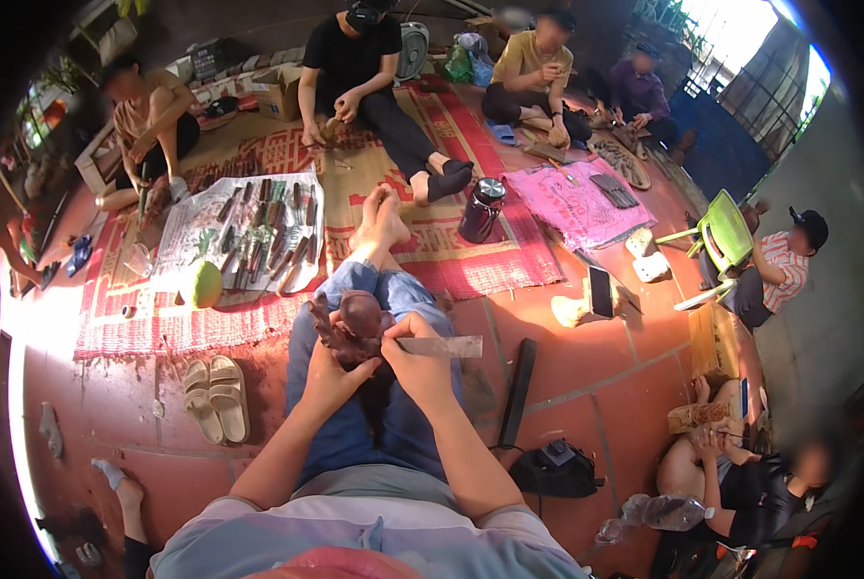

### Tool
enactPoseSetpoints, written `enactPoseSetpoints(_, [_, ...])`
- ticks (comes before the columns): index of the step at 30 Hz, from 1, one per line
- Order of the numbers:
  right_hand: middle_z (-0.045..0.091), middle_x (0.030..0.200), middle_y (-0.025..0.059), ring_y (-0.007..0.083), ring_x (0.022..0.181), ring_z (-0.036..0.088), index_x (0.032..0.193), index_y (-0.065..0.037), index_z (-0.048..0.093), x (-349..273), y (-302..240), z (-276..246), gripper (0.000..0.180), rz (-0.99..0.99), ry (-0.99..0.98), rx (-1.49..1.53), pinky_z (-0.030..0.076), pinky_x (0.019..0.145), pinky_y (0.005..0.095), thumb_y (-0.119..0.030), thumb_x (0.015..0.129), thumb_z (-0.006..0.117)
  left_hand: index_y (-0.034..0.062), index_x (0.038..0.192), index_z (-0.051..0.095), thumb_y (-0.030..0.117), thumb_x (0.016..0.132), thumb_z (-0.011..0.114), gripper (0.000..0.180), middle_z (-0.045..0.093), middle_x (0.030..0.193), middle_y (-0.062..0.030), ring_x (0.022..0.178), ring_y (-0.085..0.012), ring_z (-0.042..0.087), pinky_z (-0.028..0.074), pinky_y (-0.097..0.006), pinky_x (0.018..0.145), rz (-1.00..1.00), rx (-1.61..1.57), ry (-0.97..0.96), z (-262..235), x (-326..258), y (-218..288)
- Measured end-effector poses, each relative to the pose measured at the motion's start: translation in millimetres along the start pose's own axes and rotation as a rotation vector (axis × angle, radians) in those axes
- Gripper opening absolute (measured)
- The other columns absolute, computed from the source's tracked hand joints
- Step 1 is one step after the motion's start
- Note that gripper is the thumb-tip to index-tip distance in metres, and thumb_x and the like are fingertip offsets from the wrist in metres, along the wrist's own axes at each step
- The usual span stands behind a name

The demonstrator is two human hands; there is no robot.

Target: The person sits on a red mat on the floor and carves a small, dark, rounded object using a knife and a flat metal tool. They hold the object in their left hand and use the tools in their right hand to shape and smooth the surface. The person occasionally pauses to inspect the object or adjust their grip.

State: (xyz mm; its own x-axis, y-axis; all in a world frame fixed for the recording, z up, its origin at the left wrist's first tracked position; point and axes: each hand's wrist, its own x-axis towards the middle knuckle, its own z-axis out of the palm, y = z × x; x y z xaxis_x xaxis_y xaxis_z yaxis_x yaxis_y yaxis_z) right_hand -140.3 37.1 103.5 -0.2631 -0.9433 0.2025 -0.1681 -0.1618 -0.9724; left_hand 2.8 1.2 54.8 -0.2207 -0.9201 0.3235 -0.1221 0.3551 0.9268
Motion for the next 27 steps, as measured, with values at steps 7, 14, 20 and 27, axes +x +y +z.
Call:
enactPoseSetpoints(7, [0.058, 0.067, 0.003, 0.0064, 0.063, 0.055, 0.08, -0.002, 0.054, -12.1, -11.7, 13.2, 0.007, -0.044, -0.002, -0.09, 0.044, 0.057, 0.0231, -0.004, 0.078, 0.061, 0.0021, 0.111, 0.046, 0.006, 0.063, 0.07, 0.054, 0.058, 0.091, -0.0072, 0.084, -0.0166, 0.059, 0.047, -0.027, 0.073, -0.035, 0.11, 0.018, 4.5, -2.2, 2.7])
enactPoseSetpoints(14, [0.057, 0.072, 0.0051, 0.0093, 0.064, 0.057, 0.08, -0.002, 0.052, -5.4, 39.0, -18.5, 0.008, 0.034, 0.019, 0.134, 0.047, 0.058, 0.0236, -0.001, 0.078, 0.059, 0.0023, 0.123, 0.037, 0.011, 0.066, 0.074, 0.069, 0.055, 0.107, -0.0121, 0.096, -0.0209, 0.058, 0.047, -0.03, 0.081, -0.016, 0.157, 0.026, -2.7, -12.1, -3.9])
enactPoseSetpoints(20, [0.056, 0.082, 0.0062, 0.0173, 0.075, 0.062, 0.089, -0.005, 0.047, -6.3, 95.0, -57.0, 0.014, 0.364, 0.123, 0.549, 0.054, 0.067, 0.0292, -0.001, 0.082, 0.059, -0.0001, 0.134, 0.029, 0.021, 0.067, 0.075, 0.084, 0.047, 0.121, -0.0202, 0.111, -0.0333, 0.049, 0.041, -0.036, 0.092, -0.039, 0.239, -0.098, -15.6, 21.7, -34.8])
enactPoseSetpoints(27, [0.06, 0.085, 0.006, 0.0128, 0.079, 0.06, 0.097, -0.002, 0.054, 7.8, 136.1, -35.7, 0.015, 0.213, 0.07, 0.703, 0.049, 0.074, 0.0254, -0.002, 0.084, 0.061, -0.0002, 0.132, 0.03, 0.02, 0.068, 0.073, 0.08, 0.048, 0.119, -0.0196, 0.109, -0.0325, 0.05, 0.041, -0.036, 0.091, 0.031, 0.57, -0.166, 34.1, 161.5, -59.4])
